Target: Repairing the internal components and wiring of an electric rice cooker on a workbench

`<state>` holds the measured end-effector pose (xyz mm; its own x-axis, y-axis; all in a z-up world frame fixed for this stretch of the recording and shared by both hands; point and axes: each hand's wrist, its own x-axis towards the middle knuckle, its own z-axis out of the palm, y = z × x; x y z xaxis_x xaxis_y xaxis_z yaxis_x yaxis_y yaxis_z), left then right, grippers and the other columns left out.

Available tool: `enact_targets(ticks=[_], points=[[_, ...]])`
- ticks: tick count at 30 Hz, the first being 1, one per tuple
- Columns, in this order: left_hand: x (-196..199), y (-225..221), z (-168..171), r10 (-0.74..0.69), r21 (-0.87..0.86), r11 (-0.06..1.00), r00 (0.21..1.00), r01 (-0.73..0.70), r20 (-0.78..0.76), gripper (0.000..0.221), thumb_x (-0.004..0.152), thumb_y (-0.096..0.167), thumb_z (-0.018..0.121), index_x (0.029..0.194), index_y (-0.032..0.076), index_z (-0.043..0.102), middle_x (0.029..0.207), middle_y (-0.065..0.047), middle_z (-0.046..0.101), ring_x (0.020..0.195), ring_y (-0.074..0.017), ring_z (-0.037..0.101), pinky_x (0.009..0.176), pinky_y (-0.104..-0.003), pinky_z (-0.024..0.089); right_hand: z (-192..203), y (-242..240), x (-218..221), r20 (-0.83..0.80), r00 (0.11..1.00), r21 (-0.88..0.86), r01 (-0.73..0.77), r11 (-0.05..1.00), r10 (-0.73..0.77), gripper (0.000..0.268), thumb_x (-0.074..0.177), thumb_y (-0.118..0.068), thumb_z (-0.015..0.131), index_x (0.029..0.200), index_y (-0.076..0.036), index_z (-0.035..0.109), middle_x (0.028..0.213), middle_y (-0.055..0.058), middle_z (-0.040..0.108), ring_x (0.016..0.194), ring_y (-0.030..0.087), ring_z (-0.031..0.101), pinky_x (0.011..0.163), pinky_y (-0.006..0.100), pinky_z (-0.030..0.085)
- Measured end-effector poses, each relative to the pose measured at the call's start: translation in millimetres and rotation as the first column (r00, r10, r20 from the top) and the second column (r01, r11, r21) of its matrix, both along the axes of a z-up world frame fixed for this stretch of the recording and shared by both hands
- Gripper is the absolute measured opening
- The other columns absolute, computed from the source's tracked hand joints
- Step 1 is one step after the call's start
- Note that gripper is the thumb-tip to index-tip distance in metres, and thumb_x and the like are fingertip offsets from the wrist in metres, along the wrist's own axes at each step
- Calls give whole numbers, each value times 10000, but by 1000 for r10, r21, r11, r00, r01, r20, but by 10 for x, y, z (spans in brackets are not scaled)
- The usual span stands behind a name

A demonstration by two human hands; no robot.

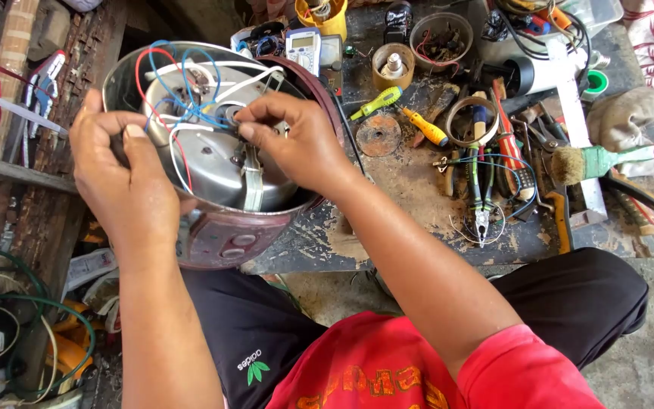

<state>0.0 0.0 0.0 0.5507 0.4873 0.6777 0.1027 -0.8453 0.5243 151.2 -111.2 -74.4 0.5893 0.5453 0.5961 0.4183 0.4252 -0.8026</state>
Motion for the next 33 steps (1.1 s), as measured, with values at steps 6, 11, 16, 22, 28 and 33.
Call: enact_targets(ticks=[6, 11, 16, 22, 28, 33], points=[[-215, -53, -149, 108, 53, 992, 993, -111, 57, 149, 971, -115, 482, 1061, -80, 596, 1489, -366, 493, 1420, -456, 481, 1127, -464, 392, -44, -129, -188, -49, 996, -57, -71, 996, 68, 203, 924, 15, 706, 1127, -5, 713, 1045, 32, 702, 797, 93, 580, 764, 234, 511], [-406, -174, -216, 154, -6, 988, 986, -154, 59, 168, 990, -71, 443, 1091, -83, 576, 1523, -346, 434, 1419, -458, 469, 1121, -474, 393, -53, -94, -227, 0, 991, -32, -131, 991, 131, 169, 914, 17, 711, 1082, 4, 715, 1007, 38, 684, 848, 114, 597, 814, 248, 522], [-568, -243, -227, 162, -17, 987, 985, -162, 59, 185, 1001, -80, 441, 1156, -58, 538, 1526, -338, 405, 1446, -460, 416, 1154, -488, 361, -60, -93, -297, 17, 982, -53, -189, 981, 190, 158, 909, 26, 710, 1067, 12, 714, 985, 39, 671, 839, 116, 592, 807, 239, 507], [-710, -149, -89, 131, 354, 930, 989, -101, -63, 233, 1000, -56, 656, 1230, -76, 621, 1652, -269, 274, 1591, -482, 222, 1370, -659, 191, -1, -92, -434, 118, 970, -79, -204, 976, 212, 107, 885, 23, 731, 987, -2, 718, 956, 56, 706, 800, 144, 640, 752, 266, 523], [-700, -117, 99, 37, 430, 894, 933, 129, -357, 140, 1010, 16, 770, 1132, 81, 787, 1426, -138, 678, 1552, -413, 487, 1296, -578, -34, 12, -142, -505, 149, 968, -93, -190, 977, 202, 124, 880, 43, 710, 996, 2, 722, 931, 60, 695, 764, 140, 621, 703, 253, 500], [-585, -90, 124, 21, 427, 881, 886, 203, -464, 35, 927, 80, 778, 960, 74, 769, 1307, -115, 646, 1441, -394, 526, 1251, -682, -22, 4, -121, -518, 114, 969, -84, -210, 974, 219, 98, 901, 49, 725, 986, 1, 717, 918, 29, 663, 721, 106, 569, 658, 232, 459]])
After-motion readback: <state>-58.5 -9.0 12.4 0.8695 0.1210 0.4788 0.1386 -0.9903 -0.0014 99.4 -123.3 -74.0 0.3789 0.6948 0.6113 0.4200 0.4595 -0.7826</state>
